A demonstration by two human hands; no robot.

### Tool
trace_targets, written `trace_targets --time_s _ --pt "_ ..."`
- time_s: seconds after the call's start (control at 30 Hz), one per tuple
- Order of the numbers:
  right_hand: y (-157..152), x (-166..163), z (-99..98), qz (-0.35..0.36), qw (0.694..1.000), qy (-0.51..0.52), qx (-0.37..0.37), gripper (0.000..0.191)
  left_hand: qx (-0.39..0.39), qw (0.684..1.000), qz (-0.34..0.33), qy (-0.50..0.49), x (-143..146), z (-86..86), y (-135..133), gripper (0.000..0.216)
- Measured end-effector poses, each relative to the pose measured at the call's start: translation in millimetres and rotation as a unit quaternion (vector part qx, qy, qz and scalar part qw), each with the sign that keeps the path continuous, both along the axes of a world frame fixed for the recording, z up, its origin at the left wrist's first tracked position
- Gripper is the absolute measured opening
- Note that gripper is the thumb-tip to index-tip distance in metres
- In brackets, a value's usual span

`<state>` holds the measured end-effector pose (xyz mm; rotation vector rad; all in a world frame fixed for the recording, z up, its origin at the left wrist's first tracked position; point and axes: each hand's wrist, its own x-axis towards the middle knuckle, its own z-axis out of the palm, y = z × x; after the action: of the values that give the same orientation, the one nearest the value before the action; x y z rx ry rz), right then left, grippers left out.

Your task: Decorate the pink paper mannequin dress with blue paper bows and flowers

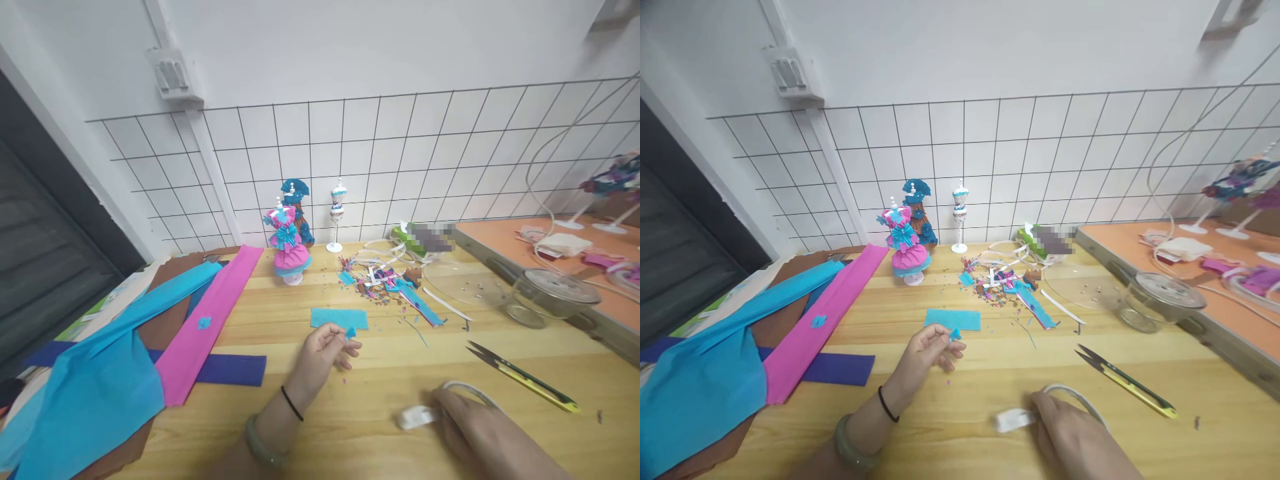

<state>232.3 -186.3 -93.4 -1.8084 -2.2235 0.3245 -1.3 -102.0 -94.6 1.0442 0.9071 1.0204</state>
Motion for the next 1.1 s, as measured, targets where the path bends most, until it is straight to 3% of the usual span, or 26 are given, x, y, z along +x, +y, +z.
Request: trace_targets --time_s 0.13,0.3,0.4,0.53,0.6,0.7,0.87,1.1 --pt "6.9 11.0 -4.0 -0.006 0.998 0.011 -0.063 0.028 0.003 1.0 -0.006 -0.007 -0.1 -0.2 0.6 0.036" --pt "28.9 31.4 -12.2 -0.072 0.997 0.027 -0.001 0.03 0.003 1.0 -0.023 0.005 3.4 -1.3 -1.3 0.037" --pt "42.4 43.8 -15.1 -0.122 0.992 0.015 0.02 0.04 -0.007 1.0 -0.018 -0.003 2.5 -1.6 -0.4 0.037" --pt "44.9 40.2 -5.9 -0.147 0.986 0.012 0.077 0.047 -0.023 1.0 -0.013 -0.014 2.3 -1.6 0.6 0.037" --pt "40.7 24.8 2.8 -0.127 0.986 0.052 0.092 0.043 -0.023 0.999 -0.014 -0.016 3.6 -1.3 -0.1 0.038" --pt "37.4 -11.0 12.5 -0.053 0.982 0.18 0.029 0.038 -0.008 1.0 -0.021 -0.002 5.7 -0.7 -2.4 0.037" --pt "54.5 -64.1 14.2 0.02 0.907 0.4 -0.128 0.035 0.019 0.999 -0.03 0.041 6.4 0.5 -4.7 0.034" --pt "78.6 -76.3 24.7 0.1 0.868 0.452 -0.182 0.034 0.001 1.0 -0.025 0.006 3.2 1.3 -1.1 0.037"
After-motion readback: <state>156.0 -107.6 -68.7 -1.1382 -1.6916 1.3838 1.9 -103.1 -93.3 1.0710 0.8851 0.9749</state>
